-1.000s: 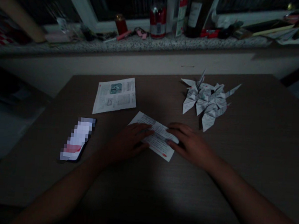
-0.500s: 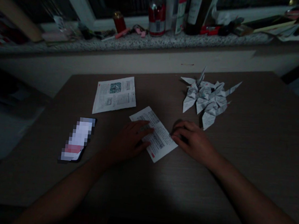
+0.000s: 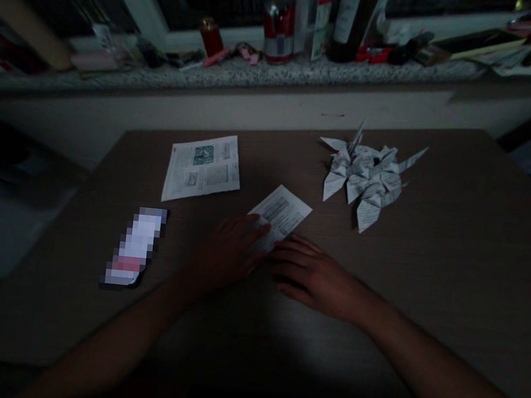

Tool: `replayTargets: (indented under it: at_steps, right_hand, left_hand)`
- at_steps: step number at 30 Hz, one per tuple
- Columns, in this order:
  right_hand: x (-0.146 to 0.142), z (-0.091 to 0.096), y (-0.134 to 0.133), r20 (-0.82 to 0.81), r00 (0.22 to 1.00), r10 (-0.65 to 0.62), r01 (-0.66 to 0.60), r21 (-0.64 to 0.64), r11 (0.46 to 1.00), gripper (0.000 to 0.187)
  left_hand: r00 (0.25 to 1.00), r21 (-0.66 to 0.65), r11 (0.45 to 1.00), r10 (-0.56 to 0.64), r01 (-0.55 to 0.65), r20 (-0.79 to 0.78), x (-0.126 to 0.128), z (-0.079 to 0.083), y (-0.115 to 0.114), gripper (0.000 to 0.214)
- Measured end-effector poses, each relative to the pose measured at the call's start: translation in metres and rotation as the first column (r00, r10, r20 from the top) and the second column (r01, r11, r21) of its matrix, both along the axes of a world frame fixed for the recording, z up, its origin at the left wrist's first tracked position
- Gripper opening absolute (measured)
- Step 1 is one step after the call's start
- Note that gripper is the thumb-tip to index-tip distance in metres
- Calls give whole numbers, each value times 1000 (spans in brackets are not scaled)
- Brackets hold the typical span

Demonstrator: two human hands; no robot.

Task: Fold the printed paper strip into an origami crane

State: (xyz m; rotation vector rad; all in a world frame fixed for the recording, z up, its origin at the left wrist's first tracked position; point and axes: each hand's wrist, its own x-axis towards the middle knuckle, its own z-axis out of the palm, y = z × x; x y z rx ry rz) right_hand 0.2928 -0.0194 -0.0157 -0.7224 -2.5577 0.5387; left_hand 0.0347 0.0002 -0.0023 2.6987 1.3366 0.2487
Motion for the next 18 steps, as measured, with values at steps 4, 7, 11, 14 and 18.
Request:
replayTargets:
  at_steps: [4, 7, 11, 14, 18]
  right_hand:
    - [15, 4, 12, -23, 993, -118, 118, 24, 993, 31]
    - [32, 7, 24, -15, 987, -163, 164, 54, 985, 33]
    - [48, 5, 32, 44, 989, -142, 142, -3, 990, 40]
    - [52, 0, 34, 69, 992, -103, 105, -27, 994, 41]
    - [54, -4, 35, 61, 992, -107, 107, 10, 994, 36]
  left_hand:
    - [995, -49, 994, -92, 94, 30, -4, -3, 2, 56]
    - [989, -90, 985, -140, 145, 55, -10, -6, 7, 58]
    - [981, -95, 979, -174, 182, 88, -16, -9, 13, 54]
    - [976, -109, 973, -197, 206, 89, -18, -9, 15, 51]
    - [971, -86, 971, -217, 225, 98, -18, -10, 15, 46]
